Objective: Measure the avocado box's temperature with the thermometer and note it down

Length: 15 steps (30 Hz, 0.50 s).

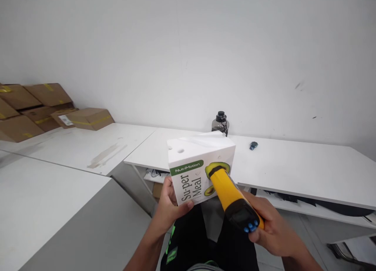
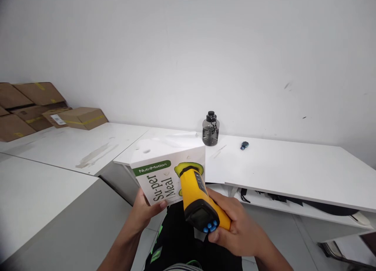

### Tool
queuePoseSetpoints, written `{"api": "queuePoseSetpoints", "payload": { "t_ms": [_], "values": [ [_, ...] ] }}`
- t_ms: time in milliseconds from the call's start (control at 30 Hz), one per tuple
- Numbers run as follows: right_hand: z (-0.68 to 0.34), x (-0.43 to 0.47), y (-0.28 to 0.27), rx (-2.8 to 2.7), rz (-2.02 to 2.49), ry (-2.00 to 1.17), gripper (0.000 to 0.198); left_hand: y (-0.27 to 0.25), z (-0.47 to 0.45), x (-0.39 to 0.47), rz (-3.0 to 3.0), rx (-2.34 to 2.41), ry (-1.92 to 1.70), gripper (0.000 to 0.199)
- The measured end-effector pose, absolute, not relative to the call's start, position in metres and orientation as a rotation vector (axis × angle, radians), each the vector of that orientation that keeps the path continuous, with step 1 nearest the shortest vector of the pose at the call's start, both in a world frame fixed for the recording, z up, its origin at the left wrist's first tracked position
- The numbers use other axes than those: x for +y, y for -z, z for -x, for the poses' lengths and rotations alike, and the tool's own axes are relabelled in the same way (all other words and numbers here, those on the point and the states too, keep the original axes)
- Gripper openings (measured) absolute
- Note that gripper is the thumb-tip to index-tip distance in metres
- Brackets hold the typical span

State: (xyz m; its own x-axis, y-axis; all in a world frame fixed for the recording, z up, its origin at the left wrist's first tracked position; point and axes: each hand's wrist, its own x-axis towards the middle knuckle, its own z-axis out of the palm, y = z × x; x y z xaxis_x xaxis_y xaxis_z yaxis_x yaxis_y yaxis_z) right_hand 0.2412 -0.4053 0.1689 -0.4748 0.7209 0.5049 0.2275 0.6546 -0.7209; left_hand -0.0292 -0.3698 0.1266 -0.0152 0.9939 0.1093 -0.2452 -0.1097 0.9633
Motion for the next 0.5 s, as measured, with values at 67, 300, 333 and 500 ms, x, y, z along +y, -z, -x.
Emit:
{"api": "queuePoseSetpoints", "payload": {
  "t_ms": [67,300,333,500],
  "values": [
    [-0.240,-0.406,-0.170,-2.021,0.725,-0.722,0.068,-0.127,0.029,-0.371,-1.093,0.975,-1.392,0.075],
    [-0.240,-0.410,-0.168,-1.946,0.767,-0.630,0.068,-0.132,0.028,-0.373,-1.040,1.019,-1.367,0.089],
    [-0.241,-0.411,-0.167,-1.941,0.792,-0.628,0.070,-0.131,0.028,-0.373,-1.032,1.027,-1.372,0.093],
    [-0.245,-0.418,-0.157,-1.950,0.878,-0.566,0.074,-0.123,0.035,-0.374,-1.011,1.098,-1.361,0.099]
  ]
}}
